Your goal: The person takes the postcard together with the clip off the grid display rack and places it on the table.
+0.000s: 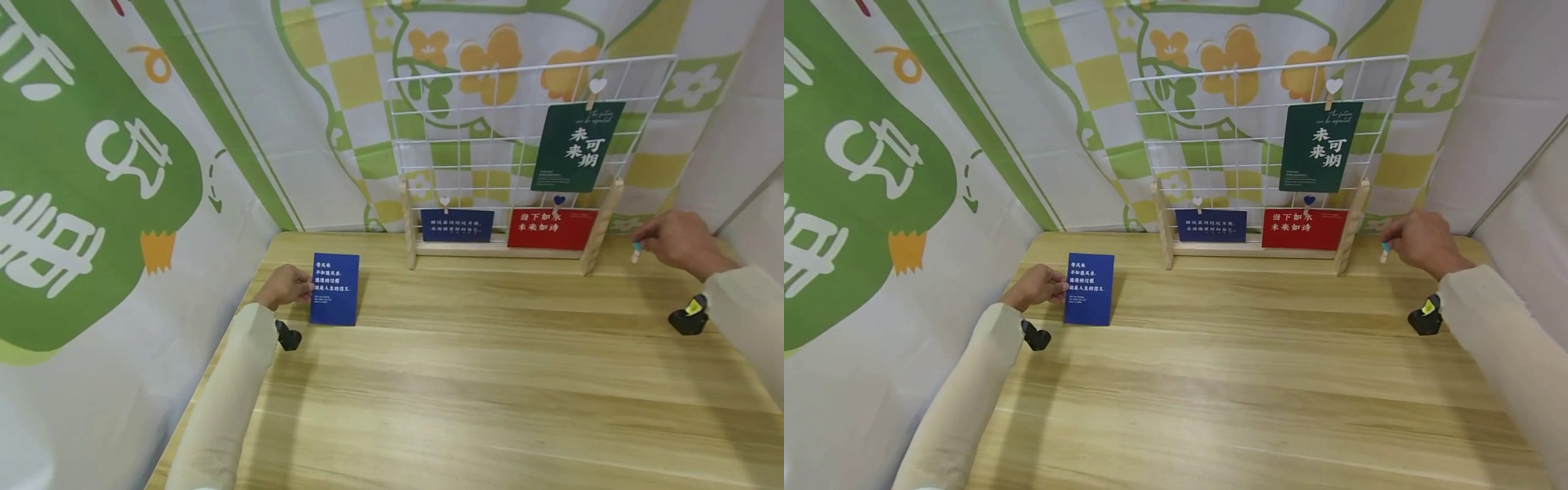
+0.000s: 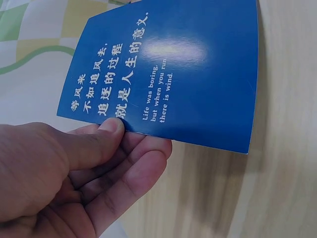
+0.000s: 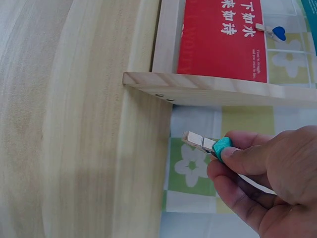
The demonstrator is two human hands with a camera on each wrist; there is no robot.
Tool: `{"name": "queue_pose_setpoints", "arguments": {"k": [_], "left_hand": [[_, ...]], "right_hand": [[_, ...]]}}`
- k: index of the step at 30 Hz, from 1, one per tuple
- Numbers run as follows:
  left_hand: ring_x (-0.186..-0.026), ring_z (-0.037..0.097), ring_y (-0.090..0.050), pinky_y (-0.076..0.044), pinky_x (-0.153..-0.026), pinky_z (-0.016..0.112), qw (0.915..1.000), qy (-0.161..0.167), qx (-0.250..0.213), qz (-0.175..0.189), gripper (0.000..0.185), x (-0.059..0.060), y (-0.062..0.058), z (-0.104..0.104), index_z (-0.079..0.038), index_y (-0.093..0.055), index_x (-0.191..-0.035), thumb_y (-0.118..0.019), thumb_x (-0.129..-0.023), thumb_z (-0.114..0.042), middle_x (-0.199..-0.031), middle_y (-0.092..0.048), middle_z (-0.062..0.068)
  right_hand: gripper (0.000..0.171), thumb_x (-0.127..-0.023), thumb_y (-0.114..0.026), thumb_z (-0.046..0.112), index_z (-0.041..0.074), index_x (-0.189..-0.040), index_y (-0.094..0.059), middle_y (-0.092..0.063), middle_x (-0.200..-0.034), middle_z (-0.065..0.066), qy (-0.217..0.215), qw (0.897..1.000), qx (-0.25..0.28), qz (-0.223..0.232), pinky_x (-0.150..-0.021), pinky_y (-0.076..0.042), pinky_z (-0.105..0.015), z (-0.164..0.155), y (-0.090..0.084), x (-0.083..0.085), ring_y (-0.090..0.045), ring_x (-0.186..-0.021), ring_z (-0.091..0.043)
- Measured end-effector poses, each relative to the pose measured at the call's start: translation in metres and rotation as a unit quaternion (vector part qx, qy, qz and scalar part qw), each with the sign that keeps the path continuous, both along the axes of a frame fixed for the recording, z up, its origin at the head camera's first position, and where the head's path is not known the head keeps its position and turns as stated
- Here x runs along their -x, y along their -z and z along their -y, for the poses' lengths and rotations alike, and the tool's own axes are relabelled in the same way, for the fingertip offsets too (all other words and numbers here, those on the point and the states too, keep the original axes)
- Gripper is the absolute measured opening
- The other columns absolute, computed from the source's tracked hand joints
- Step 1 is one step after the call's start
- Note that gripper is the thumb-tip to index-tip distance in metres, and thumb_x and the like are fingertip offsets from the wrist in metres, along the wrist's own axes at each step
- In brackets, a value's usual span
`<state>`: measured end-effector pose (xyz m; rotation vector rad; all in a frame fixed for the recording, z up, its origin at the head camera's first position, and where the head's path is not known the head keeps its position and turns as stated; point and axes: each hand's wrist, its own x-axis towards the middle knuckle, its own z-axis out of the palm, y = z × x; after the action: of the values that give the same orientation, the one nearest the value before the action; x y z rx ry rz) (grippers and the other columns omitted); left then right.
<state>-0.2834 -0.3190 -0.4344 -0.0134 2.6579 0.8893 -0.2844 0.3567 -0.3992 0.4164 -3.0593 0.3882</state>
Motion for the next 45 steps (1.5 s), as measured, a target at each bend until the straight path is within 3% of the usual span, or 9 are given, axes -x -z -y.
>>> {"name": "queue_pose_setpoints", "arguments": {"k": [8, 19, 27, 34, 45], "left_hand": [[-0.080, 0.029, -0.072, -0.061, -0.078, 0.041, 0.9995, -0.008, 0.012, 0.029, 0.024, -0.005, 0.002, 0.009, 0.018, -0.062, -0.113, -0.054, -0.097, 0.002, -0.094, -0.072, 0.026], [-0.068, 0.016, -0.069, -0.061, -0.071, 0.034, 0.9982, -0.002, 0.041, 0.044, 0.019, -0.009, 0.007, 0.018, 0.014, -0.067, -0.102, -0.054, -0.097, 0.001, -0.083, -0.072, 0.020], [-0.066, 0.016, -0.070, -0.060, -0.068, 0.031, 0.9977, 0.005, 0.053, 0.041, 0.021, -0.014, 0.014, 0.025, 0.017, -0.066, -0.106, -0.058, -0.096, 0.000, -0.082, -0.073, 0.021], [-0.062, 0.013, -0.068, -0.060, -0.063, 0.028, 0.9975, -0.017, 0.051, 0.045, 0.018, -0.018, 0.018, 0.028, 0.016, -0.067, -0.102, -0.059, -0.094, 0.002, -0.078, -0.073, 0.018], [-0.056, 0.010, -0.064, -0.058, -0.058, 0.027, 0.9968, -0.049, 0.045, 0.044, 0.013, -0.023, 0.024, 0.032, 0.013, -0.070, -0.094, -0.060, -0.091, 0.005, -0.068, -0.070, 0.012]], "right_hand": [[0.016, -0.086, -0.063, -0.001, -0.003, -0.097, -0.074, -0.068, -0.106, -0.029, 0.006, 1.000, 0.006, -0.005, -0.082, -0.047, -0.060, -0.003, 0.008, 0.001, -0.058, -0.101, -0.054], [0.016, -0.085, -0.063, 0.000, -0.003, -0.096, -0.074, -0.071, -0.100, -0.027, 0.005, 1.000, 0.014, -0.002, -0.082, -0.046, -0.058, -0.009, 0.026, 0.004, -0.060, -0.097, -0.052], [0.014, -0.082, -0.065, -0.001, -0.003, -0.091, -0.074, -0.070, -0.099, -0.027, -0.006, 1.000, 0.014, 0.004, -0.074, -0.049, -0.049, -0.010, 0.035, 0.005, -0.062, -0.092, -0.049], [0.011, -0.079, -0.067, -0.001, -0.002, -0.087, -0.074, -0.073, -0.087, -0.023, -0.016, 1.000, 0.021, -0.011, -0.070, -0.050, -0.049, -0.012, 0.048, 0.003, -0.064, -0.084, -0.046], [0.011, -0.078, -0.067, -0.002, -0.002, -0.085, -0.075, -0.073, -0.087, -0.022, -0.035, 0.999, 0.012, -0.009, -0.069, -0.051, -0.047, -0.012, 0.059, 0.004, -0.066, -0.079, -0.042]]}}
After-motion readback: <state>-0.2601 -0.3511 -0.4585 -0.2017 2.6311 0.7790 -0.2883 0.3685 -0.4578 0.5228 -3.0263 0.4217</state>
